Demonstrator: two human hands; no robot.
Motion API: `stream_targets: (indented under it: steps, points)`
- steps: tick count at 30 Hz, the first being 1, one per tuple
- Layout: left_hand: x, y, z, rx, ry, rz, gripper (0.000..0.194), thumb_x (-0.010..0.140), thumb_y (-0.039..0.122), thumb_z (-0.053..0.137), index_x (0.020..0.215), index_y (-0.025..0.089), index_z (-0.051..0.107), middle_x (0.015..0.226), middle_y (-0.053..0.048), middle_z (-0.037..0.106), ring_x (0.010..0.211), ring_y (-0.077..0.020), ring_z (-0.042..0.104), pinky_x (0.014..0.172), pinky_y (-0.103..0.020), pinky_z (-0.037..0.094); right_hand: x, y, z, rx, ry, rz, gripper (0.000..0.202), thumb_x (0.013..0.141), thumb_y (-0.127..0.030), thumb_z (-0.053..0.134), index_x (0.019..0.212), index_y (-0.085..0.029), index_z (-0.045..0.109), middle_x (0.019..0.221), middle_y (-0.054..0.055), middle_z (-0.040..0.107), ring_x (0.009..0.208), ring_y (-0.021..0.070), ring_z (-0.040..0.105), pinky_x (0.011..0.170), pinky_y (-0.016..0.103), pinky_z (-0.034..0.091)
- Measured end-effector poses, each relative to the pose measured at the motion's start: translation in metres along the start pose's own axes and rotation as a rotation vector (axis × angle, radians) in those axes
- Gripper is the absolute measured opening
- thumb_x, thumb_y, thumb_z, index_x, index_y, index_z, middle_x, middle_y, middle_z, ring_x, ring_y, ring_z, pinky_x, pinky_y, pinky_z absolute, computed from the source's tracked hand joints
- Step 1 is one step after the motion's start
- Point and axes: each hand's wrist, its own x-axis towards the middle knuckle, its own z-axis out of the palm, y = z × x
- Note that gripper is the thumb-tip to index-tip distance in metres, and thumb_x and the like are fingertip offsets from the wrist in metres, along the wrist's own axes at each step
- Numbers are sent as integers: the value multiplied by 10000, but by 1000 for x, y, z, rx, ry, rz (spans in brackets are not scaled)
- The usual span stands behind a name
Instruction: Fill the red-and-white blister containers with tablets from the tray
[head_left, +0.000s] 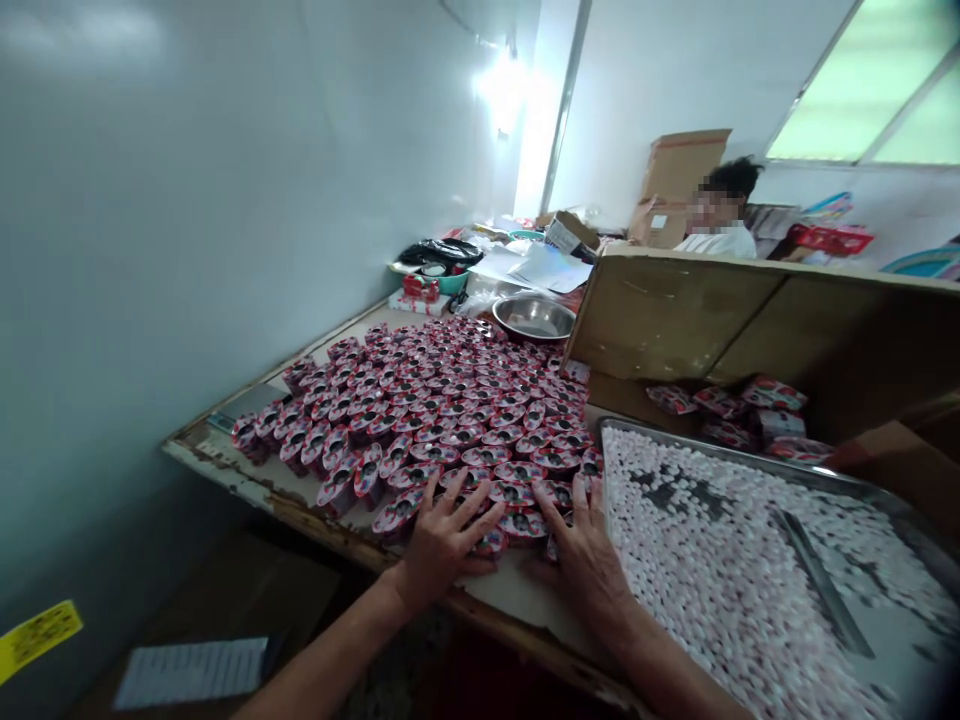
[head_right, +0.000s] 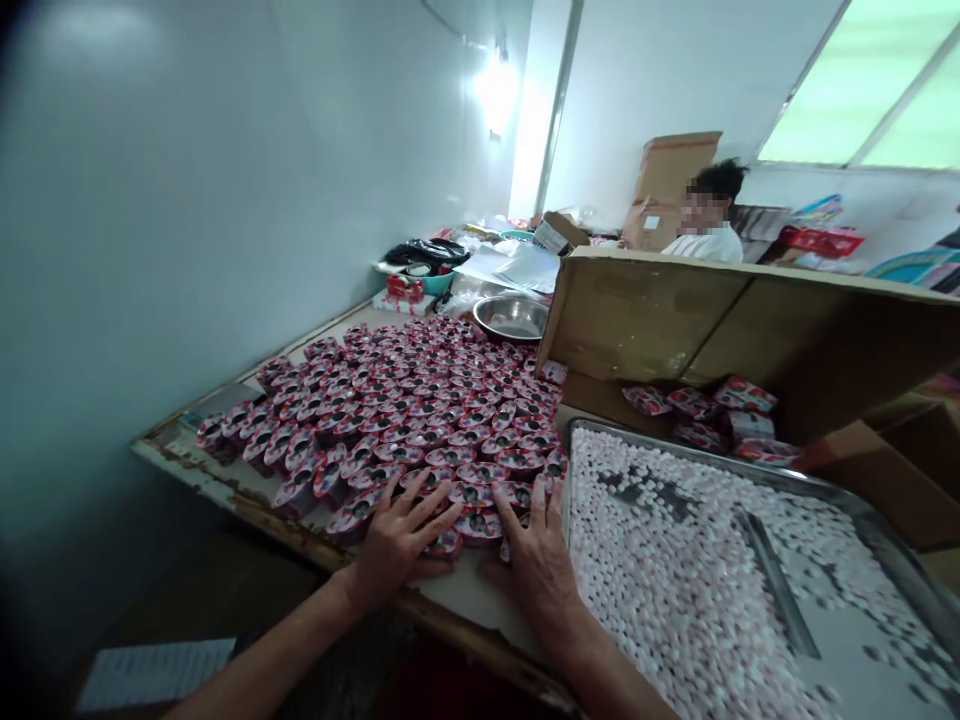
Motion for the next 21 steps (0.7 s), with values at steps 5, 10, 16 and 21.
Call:
stream_targets:
  steps: [5,10,16,21]
  points:
    - [6,-4,9,-22,-53,-68,758,789,763,515,1440,375,505,1485,-53,522,1374,-357,440,1200,-568,133,9,2,7,-14,41,-2,1023,723,-401,804,1572,-405,232,1636,132,118,1465,540,24,1051,682,359]
    - [8,-2,17,-63,-75,-139,723,816,749,499,1446,394,487,1508,-41,496,1410,-351,390,1197,-598,114,18,8,10,-28,61,-30,829,811,-468,719,1542,-348,348,1607,176,179,1458,549,48,1038,699,343]
    - [13,-3,27,-47,-85,-185,753,805,771,484,1461,402,455,1527,-28,472,1406,-342,386,1185,-634,138,30,18,20,-45,76,-51,743,842,-545,661,1508,-318,422,1570,205,239,1448,561,47,1011,712,338]
    - [18,-7,31,-46,-109,-206,783,778,768,530,1466,406,442,1535,-41,459,1424,-354,356,1170,-659,149,41,19,23,-72,97,-53,747,826,-567,668,1490,-296,460,1571,206,230,1433,573,71,1002,709,334]
